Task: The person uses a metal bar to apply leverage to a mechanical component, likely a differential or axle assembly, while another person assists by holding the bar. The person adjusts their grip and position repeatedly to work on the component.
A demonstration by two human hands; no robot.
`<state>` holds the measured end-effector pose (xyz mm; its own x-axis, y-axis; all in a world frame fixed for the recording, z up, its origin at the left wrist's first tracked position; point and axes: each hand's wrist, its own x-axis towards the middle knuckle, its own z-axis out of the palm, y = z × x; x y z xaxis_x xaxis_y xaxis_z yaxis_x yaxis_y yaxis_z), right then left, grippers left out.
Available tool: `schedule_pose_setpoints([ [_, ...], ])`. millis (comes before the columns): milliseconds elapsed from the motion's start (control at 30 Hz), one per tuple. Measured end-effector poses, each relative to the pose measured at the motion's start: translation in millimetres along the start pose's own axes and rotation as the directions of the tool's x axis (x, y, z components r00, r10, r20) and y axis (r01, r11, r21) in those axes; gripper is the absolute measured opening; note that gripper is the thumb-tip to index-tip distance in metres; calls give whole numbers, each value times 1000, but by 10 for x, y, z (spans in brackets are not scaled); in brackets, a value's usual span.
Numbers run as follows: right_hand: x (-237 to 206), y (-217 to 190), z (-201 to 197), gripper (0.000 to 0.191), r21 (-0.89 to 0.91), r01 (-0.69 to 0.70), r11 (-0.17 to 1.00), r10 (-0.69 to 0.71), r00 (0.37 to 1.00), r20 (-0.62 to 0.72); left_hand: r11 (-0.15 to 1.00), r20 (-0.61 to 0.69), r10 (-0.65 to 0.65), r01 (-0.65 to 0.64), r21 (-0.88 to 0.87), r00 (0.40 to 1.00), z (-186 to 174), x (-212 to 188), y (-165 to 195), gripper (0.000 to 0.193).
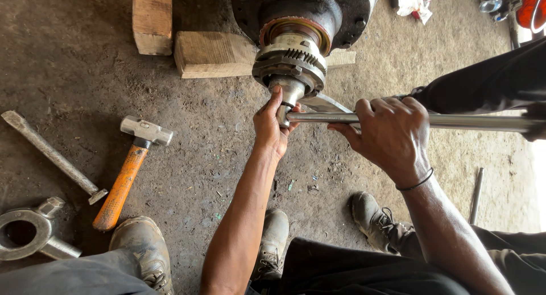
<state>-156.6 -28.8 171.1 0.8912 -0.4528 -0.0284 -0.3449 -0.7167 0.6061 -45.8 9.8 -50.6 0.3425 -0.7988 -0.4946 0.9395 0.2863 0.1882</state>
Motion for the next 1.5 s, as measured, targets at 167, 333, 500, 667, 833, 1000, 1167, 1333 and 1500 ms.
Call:
schedule_pose_setpoints([
  [167,-23,24,51,65,-20,17,1000,-17,1000,-8,1000,-20,-7,7,13,1000,21,-20,30,63],
  [333,-25,43,98,66,-11,-11,1000,12,996,89,996,-10,-13,14,84,1000,30,-63,54,54],
  [500,-28,34,200,70,-163,22,986,-44,990,-135,998,96,-16,10,57,995,48,-75,70,46],
  [667,-123,45,288,70,88,-82,993,62,976,209,996,-5,-57,57,73,998,87,-149,121,48],
  [833,-226,33,440,62,162,-66,985,75,996,-53,994,-27,12,-9,112,1000,127,-206,158,46],
  [1000,-356,-11,721,63,239,-111,965,138,985,-101,956,-58,118,-98,276,991,147,-185,140,45],
  [1167,-485,-117,1043,60,315,-97,944,182,950,-253,888,-42,209,-172,426,977,137,-181,136,50],
  [1333,-564,-285,1440,58,483,-156,862,280,940,-197,801,26,322,-287,526,946,139,-174,128,54],
  [1500,-631,-462,1820,56,645,-230,729,333,942,-40,693,80,432,-387,609,899,143,-186,63,49],
])
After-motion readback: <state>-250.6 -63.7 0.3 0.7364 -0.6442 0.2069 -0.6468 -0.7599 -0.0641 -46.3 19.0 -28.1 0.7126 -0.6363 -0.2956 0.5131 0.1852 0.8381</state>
